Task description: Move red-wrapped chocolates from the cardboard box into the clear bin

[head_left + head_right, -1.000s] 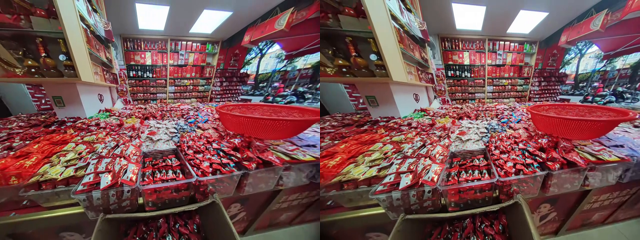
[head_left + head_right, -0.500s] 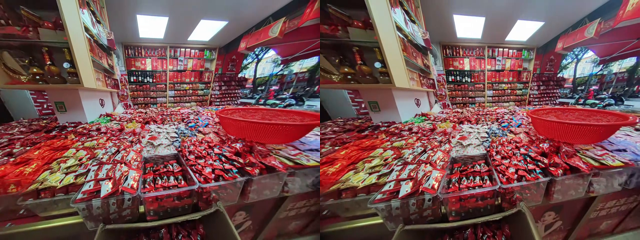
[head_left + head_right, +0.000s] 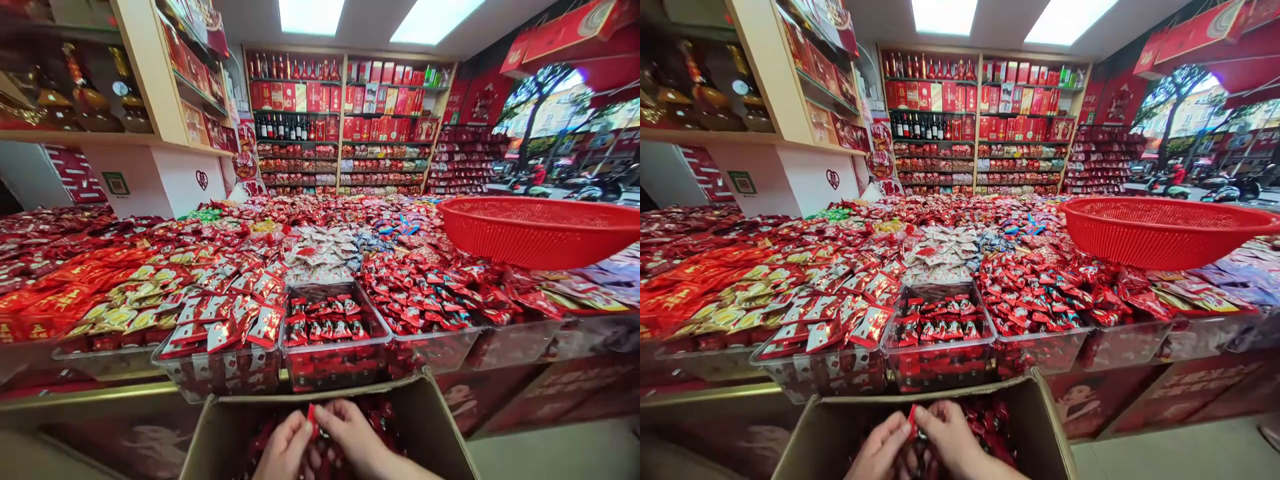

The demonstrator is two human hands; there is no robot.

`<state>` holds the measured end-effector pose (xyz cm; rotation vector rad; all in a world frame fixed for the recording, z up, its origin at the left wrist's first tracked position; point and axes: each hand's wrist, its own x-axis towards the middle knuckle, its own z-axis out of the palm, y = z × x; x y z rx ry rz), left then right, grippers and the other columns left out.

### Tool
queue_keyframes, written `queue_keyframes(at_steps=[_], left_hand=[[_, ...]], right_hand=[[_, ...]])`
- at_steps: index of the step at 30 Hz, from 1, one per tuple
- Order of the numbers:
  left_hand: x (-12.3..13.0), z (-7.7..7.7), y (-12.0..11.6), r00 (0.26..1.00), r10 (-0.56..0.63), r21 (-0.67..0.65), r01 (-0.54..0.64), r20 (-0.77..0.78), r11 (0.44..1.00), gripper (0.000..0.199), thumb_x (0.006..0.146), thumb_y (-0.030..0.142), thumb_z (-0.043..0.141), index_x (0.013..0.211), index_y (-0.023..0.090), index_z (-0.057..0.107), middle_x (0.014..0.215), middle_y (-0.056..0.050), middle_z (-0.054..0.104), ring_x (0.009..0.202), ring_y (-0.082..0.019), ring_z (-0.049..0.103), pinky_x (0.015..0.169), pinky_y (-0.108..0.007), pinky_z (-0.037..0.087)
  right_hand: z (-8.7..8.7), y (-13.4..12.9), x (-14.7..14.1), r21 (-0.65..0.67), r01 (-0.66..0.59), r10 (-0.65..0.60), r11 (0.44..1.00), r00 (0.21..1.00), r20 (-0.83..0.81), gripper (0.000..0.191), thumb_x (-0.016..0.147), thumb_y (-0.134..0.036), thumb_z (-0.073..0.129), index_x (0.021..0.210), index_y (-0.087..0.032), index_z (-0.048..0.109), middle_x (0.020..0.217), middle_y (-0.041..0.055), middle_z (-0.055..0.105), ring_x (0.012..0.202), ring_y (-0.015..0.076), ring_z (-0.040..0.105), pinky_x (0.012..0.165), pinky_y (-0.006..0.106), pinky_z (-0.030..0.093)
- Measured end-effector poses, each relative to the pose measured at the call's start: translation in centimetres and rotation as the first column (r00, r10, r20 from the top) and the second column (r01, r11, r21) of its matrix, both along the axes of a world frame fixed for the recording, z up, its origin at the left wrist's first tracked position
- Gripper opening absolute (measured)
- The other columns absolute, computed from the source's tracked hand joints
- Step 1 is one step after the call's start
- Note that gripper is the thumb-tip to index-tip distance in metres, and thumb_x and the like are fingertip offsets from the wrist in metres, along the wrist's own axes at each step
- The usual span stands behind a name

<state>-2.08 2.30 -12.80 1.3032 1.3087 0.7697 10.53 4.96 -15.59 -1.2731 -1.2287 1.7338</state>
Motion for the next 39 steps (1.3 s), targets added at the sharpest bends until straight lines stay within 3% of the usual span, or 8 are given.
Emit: queue_keyframes(at_steps=[6, 11, 22, 24, 28, 30, 34, 39], left_hand=[[2.5, 1.1, -0.4, 0.981, 0.165, 0.073, -0.173, 0.101, 0.982, 0.032, 0.077, 0.050, 0.038, 0.069, 0.021, 0.046, 0.052, 0.008, 0.037, 0.045, -0.009, 0.044, 0.039, -0.018, 0.034], [3.6, 0.7, -1.2, 0.961, 0.228, 0.151, -0.251, 0.155, 0.956, 0.035, 0.077, 0.050, 0.040, 0.059, 0.021, 0.041, 0.050, 0.009, 0.031, 0.040, -0.006, 0.029, 0.038, -0.018, 0.027], [1.4, 0.7, -1.7, 0.925, 0.358, 0.214, -0.379, 0.130, 0.900, 0.039, 0.072, 0.053, 0.046, 0.052, 0.020, 0.041, 0.047, 0.008, 0.034, 0.044, -0.008, 0.031, 0.042, -0.019, 0.028], [1.1, 0.8, -1.7, 0.925, 0.357, 0.137, -0.374, 0.134, 0.917, 0.037, 0.073, 0.053, 0.045, 0.057, 0.019, 0.046, 0.047, 0.007, 0.040, 0.046, -0.009, 0.038, 0.044, -0.019, 0.032], [1.3, 0.4, -1.6, 0.860, 0.396, -0.205, -0.345, 0.321, 0.916, 0.040, 0.071, 0.058, 0.043, 0.083, 0.021, 0.051, 0.049, 0.006, 0.051, 0.045, -0.010, 0.046, 0.041, -0.019, 0.033], [1.3, 0.3, -1.5, 0.810, 0.417, -0.342, -0.287, 0.412, 0.895, 0.039, 0.067, 0.056, 0.051, 0.087, 0.022, 0.049, 0.047, 0.007, 0.051, 0.040, -0.008, 0.044, 0.038, -0.016, 0.028], [0.9, 1.2, -1.4, 0.690, 0.504, -0.474, -0.257, 0.520, 0.842, 0.031, 0.061, 0.035, 0.067, 0.084, 0.023, 0.050, 0.058, 0.007, 0.056, 0.046, -0.007, 0.050, 0.042, -0.016, 0.035], [0.3, 3.3, -1.2, 0.678, 0.454, -0.322, -0.321, 0.578, 0.891, 0.027, 0.064, 0.022, 0.068, 0.086, 0.019, 0.053, 0.075, 0.002, 0.061, 0.064, -0.011, 0.058, 0.060, -0.024, 0.047]], right_hand=[[3.4, -1.4, -0.4, 0.013, 0.214, -0.208, 0.977, 0.960, -0.189, 0.043, 0.070, -0.061, 0.041, 0.066, -0.019, 0.036, 0.044, -0.0090, 0.033, 0.034, 0.0056, 0.032, 0.033, 0.018, 0.025], [3.1, -1.3, 0.4, 0.313, 0.365, -0.309, 0.877, 0.927, -0.215, 0.033, 0.079, -0.047, 0.042, 0.064, -0.018, 0.037, 0.057, -0.0059, 0.032, 0.049, 0.0063, 0.029, 0.045, 0.019, 0.030], [3.1, -1.2, 2.0, 0.295, -0.054, 0.056, 0.954, 0.998, 0.004, 0.033, 0.078, -0.049, 0.041, 0.067, -0.019, 0.037, 0.047, -0.0068, 0.040, 0.036, 0.0062, 0.037, 0.036, 0.018, 0.029], [3.1, -1.3, 2.4, 0.512, -0.070, -0.025, 0.856, 0.984, 0.177, 0.032, 0.081, -0.042, 0.041, 0.062, -0.017, 0.040, 0.049, -0.0040, 0.044, 0.043, 0.0071, 0.040, 0.043, 0.019, 0.032], [3.6, -1.3, 2.9, 0.846, -0.356, -0.177, 0.398, 0.875, 0.451, 0.022, 0.084, -0.027, 0.040, 0.071, -0.016, 0.053, 0.064, 0.0038, 0.057, 0.058, 0.0108, 0.048, 0.054, 0.021, 0.036], [4.0, -1.4, 3.1, 0.846, -0.466, -0.169, 0.261, 0.840, 0.515, 0.018, 0.083, -0.026, 0.041, 0.080, -0.016, 0.056, 0.073, 0.0066, 0.060, 0.065, 0.0126, 0.051, 0.057, 0.022, 0.038], [4.4, -1.8, 3.2, 0.839, -0.499, -0.133, 0.215, 0.836, 0.532, 0.017, 0.082, -0.020, 0.043, 0.089, -0.018, 0.058, 0.085, 0.0076, 0.061, 0.074, 0.0147, 0.053, 0.062, 0.024, 0.041], [4.5, -1.9, 3.6, 0.885, -0.344, -0.068, 0.314, 0.921, 0.382, 0.020, 0.079, -0.013, 0.044, 0.087, -0.019, 0.061, 0.094, 0.0089, 0.057, 0.085, 0.0158, 0.052, 0.069, 0.026, 0.043]])
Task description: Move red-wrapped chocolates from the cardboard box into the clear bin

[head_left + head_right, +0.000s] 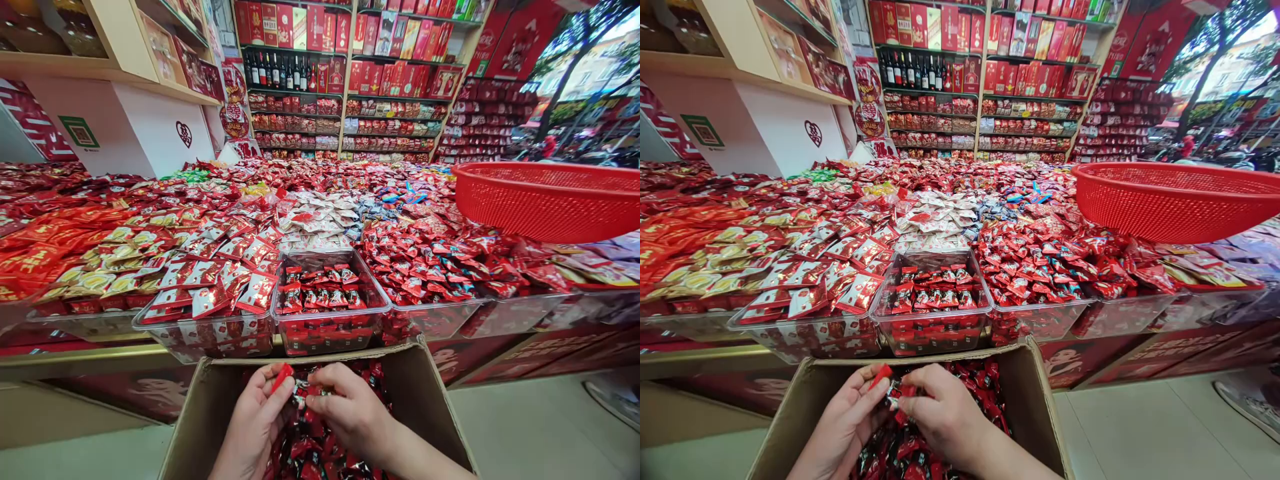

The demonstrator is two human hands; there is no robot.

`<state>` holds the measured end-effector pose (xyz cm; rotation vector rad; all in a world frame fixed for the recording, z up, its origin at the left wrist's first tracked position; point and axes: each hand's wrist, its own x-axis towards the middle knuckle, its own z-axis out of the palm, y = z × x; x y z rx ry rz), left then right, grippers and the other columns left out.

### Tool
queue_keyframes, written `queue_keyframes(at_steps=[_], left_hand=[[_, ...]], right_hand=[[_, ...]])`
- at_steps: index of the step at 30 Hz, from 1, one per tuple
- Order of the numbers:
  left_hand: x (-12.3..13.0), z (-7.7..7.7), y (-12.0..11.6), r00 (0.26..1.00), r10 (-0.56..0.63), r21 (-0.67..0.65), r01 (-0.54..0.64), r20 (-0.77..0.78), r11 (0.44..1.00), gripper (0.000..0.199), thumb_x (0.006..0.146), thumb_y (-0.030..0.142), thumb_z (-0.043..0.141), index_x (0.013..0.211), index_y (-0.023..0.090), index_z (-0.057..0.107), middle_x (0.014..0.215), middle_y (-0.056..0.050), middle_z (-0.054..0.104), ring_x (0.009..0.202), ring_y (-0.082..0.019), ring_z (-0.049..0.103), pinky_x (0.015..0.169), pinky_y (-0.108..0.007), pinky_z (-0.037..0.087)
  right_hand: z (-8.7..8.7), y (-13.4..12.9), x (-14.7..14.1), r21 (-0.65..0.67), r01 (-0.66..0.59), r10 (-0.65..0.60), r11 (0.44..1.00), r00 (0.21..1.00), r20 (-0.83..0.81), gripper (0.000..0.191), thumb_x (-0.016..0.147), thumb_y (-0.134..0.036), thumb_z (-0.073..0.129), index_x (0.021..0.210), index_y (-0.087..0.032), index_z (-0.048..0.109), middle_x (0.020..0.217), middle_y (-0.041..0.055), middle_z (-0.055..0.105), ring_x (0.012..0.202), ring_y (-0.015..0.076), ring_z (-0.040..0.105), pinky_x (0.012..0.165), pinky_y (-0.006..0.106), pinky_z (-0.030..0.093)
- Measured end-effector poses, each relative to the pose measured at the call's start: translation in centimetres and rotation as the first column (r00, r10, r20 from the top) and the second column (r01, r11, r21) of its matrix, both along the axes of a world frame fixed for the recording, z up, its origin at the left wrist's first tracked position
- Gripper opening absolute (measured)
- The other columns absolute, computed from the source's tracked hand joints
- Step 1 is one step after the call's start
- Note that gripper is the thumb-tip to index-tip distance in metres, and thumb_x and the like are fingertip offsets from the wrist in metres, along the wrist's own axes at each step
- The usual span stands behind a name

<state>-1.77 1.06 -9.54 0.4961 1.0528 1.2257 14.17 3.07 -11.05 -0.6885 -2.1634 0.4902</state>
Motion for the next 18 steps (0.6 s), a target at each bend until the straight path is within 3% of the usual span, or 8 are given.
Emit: queue_keyframes(at_steps=[2, 4, 6, 8, 10, 12, 18], left_hand=[[-0.2, 0.2, 0.1, 0.996, 0.020, 0.057, -0.015, -0.084, 0.998, 0.027, 0.065, 0.022, 0.067, 0.088, 0.018, 0.053, 0.076, 0.001, 0.063, 0.066, -0.011, 0.059, 0.063, -0.025, 0.048], [-0.3, 0.2, 0.1, 0.986, 0.026, 0.092, -0.011, -0.162, 0.996, 0.027, 0.066, 0.023, 0.066, 0.089, 0.017, 0.053, 0.079, 0.000, 0.063, 0.069, -0.012, 0.059, 0.067, -0.026, 0.048], [-0.4, -0.1, 0.0, 0.976, 0.011, 0.106, 0.013, -0.217, 0.994, 0.028, 0.066, 0.023, 0.066, 0.091, 0.016, 0.054, 0.082, -0.002, 0.064, 0.072, -0.012, 0.059, 0.069, -0.026, 0.047], [-0.4, -0.4, 0.0, 0.970, 0.001, 0.112, 0.027, -0.243, 0.993, 0.029, 0.065, 0.023, 0.066, 0.091, 0.015, 0.055, 0.082, -0.003, 0.065, 0.074, -0.013, 0.060, 0.069, -0.026, 0.047], [-0.3, -0.7, 0.0, 0.971, 0.010, 0.110, 0.017, -0.238, 0.994, 0.029, 0.064, 0.024, 0.067, 0.089, 0.015, 0.057, 0.080, -0.003, 0.066, 0.073, -0.014, 0.060, 0.069, -0.026, 0.048], [-0.2, -0.8, 0.2, 0.973, 0.021, 0.108, 0.003, -0.228, 0.994, 0.028, 0.064, 0.025, 0.068, 0.089, 0.016, 0.058, 0.079, -0.002, 0.067, 0.072, -0.014, 0.060, 0.069, -0.026, 0.048], [-0.3, -0.4, 0.4, 0.897, 0.014, 0.156, 0.061, -0.441, 0.986, 0.022, 0.057, 0.023, 0.072, 0.076, 0.018, 0.062, 0.071, 0.001, 0.069, 0.067, -0.013, 0.060, 0.063, -0.019, 0.048]], right_hand=[[0.0, 0.0, 0.0, -0.118, -0.012, -0.005, 0.993, 0.990, -0.140, 0.021, 0.078, -0.011, 0.042, 0.087, -0.018, 0.060, 0.097, 0.0092, 0.055, 0.090, 0.0161, 0.051, 0.075, 0.028, 0.042], [-0.1, 0.0, -0.2, -0.336, -0.012, -0.076, 0.942, 0.966, -0.248, 0.019, 0.078, -0.014, 0.044, 0.091, -0.018, 0.057, 0.093, 0.0078, 0.057, 0.085, 0.0150, 0.052, 0.074, 0.028, 0.043], [-0.2, 0.0, -0.7, -0.574, -0.039, -0.161, 0.818, 0.942, -0.293, 0.016, 0.077, -0.022, 0.050, 0.092, -0.017, 0.054, 0.082, 0.0049, 0.058, 0.074, 0.0130, 0.053, 0.067, 0.025, 0.043], [-0.4, 0.1, -1.1, -0.725, -0.093, -0.207, 0.683, 0.927, -0.314, 0.016, 0.074, -0.029, 0.055, 0.082, -0.015, 0.054, 0.069, 0.0013, 0.056, 0.062, 0.0107, 0.050, 0.058, 0.022, 0.042], [-0.6, 0.1, -1.4, -0.784, -0.119, -0.245, 0.610, 0.912, -0.329, 0.018, 0.072, -0.032, 0.057, 0.072, -0.015, 0.052, 0.058, -0.0020, 0.051, 0.053, 0.0084, 0.045, 0.051, 0.021, 0.037], [-0.6, 0.1, -1.5, -0.801, -0.131, -0.264, 0.584, 0.903, -0.340, 0.020, 0.072, -0.033, 0.057, 0.067, -0.014, 0.050, 0.054, -0.0035, 0.047, 0.050, 0.0072, 0.041, 0.048, 0.020, 0.034], [-0.4, 0.2, -1.4, -0.833, -0.277, -0.225, 0.479, 0.878, -0.422, 0.024, 0.067, -0.033, 0.062, 0.078, -0.015, 0.051, 0.064, -0.0024, 0.049, 0.056, 0.0077, 0.043, 0.053, 0.021, 0.036]])
